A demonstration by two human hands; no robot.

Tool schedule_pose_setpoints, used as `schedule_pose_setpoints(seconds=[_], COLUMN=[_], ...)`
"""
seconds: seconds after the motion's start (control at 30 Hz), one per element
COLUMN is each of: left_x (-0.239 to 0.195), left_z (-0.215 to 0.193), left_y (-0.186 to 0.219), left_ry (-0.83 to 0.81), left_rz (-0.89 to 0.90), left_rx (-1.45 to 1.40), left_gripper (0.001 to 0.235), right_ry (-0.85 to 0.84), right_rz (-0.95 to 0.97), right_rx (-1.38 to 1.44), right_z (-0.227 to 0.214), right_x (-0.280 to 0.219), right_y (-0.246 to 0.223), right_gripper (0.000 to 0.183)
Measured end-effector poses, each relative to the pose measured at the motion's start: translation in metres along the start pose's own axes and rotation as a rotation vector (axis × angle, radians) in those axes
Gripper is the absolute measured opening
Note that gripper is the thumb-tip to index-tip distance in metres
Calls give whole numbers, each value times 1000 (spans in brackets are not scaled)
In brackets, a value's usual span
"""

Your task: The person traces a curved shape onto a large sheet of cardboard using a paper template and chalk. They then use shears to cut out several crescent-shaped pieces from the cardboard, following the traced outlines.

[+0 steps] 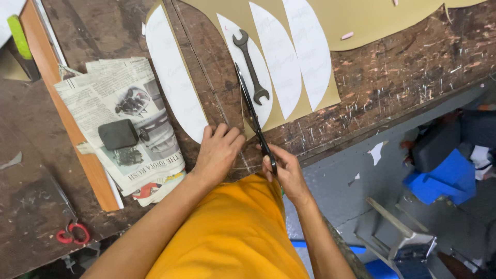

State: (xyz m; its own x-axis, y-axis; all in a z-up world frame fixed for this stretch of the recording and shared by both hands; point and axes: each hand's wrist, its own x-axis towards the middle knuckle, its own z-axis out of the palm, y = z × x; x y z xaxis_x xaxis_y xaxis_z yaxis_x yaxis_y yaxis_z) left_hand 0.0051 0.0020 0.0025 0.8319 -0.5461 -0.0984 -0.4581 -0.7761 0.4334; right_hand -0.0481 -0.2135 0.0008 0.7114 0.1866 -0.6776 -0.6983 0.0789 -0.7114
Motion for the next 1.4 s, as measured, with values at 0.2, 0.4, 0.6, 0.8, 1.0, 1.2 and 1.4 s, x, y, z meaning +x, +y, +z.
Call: schedule_pose_setpoints(seconds=[0.2,0.4,0.6,0.8,1.0,1.2,1.4], left_x=[0,1,6,6,5,4,6], left_z=[3,-1,-6,-1,0,-1,-2], left_y=[-3,-4,-6,-10,-9,-11,-10], left_ry=[4,-30,-29,-3,-8,5,4], left_rz=[-12,-18,-5,-6,-4,5,-5], left_rx=[-39,-45,-63,-69,-82,-87,-98], left_gripper=[23,25,29,23,24,26,22], right_ry=[-14,-21,-24,-20,7,-13,2], right_rz=[35,65,68,23,6,3,-24], right_rx=[53,83,196,147,70,65,41], right_z=[-1,-4,2,7,8,10,11], right_x=[5,-10,-1,21,19,25,32], right_y=[3,1,-1,-3,-13,-19,-22], right_gripper=[40,41,42,41,40,39,37])
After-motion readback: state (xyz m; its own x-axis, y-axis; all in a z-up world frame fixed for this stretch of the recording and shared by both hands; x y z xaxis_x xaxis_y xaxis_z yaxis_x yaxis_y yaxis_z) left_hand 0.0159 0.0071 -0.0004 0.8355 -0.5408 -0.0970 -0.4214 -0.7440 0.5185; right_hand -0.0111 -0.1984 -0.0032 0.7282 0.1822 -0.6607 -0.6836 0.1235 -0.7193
